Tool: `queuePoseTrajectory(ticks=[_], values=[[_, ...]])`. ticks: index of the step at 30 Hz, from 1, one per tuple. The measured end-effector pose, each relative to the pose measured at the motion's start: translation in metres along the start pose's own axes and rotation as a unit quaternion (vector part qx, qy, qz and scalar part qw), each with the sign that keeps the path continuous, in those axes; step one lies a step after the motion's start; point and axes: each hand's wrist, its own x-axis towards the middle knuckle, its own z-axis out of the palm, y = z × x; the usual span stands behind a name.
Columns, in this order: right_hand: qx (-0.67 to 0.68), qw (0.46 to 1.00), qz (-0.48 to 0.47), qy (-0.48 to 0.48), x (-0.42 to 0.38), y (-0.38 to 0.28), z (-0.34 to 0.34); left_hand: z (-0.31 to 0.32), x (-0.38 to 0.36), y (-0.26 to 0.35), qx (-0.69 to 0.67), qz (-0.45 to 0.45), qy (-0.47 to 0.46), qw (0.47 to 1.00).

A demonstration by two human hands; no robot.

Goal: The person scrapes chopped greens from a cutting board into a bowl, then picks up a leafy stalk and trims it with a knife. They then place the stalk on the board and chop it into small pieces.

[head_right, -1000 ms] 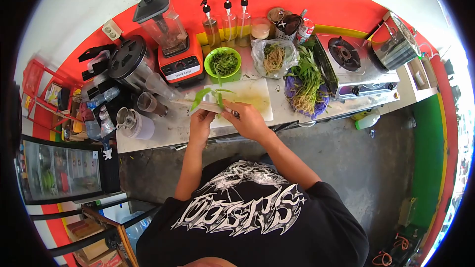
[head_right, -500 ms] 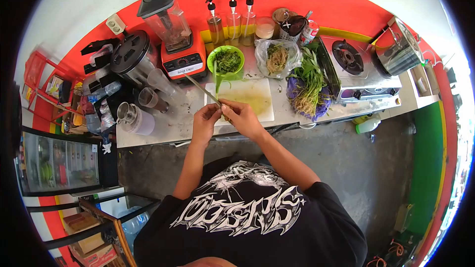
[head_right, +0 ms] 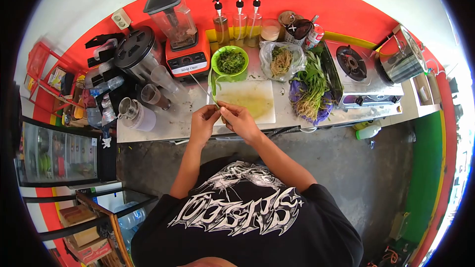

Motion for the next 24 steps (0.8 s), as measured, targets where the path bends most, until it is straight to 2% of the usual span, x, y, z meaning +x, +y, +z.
queuePoseTrajectory(ticks=[4, 6, 13, 16, 19, 20, 22, 24], values=[[-0.088, 0.994, -0.051, 0.043, 0.005, 0.015, 0.007, -0.007, -0.001, -0.002, 0.030, -0.006, 0.011, 0.999], [-0.272, 0.950, -0.123, 0.091, 0.005, 0.016, 0.012, -0.009, -0.003, -0.004, 0.039, 0.018, 0.037, 0.998], [-0.346, 0.911, -0.168, 0.150, 0.010, 0.010, 0.019, -0.021, -0.010, -0.004, 0.065, -0.008, 0.064, 0.996], [-0.296, 0.929, -0.146, 0.166, 0.028, 0.028, 0.007, -0.032, -0.016, -0.015, 0.051, -0.018, 0.093, 0.994], [-0.155, 0.974, -0.035, 0.164, 0.045, 0.051, -0.005, -0.041, -0.020, -0.022, -0.001, 0.002, 0.121, 0.993], [-0.157, 0.974, -0.032, 0.160, 0.049, 0.059, -0.009, -0.044, -0.022, -0.025, -0.002, 0.000, 0.125, 0.992], [-0.120, 0.977, 0.056, 0.170, 0.056, 0.078, -0.017, -0.049, -0.028, -0.026, -0.044, -0.007, 0.143, 0.989], [-0.129, 0.974, 0.085, 0.166, 0.061, 0.093, -0.023, -0.052, -0.032, -0.025, -0.052, -0.002, 0.154, 0.987]])
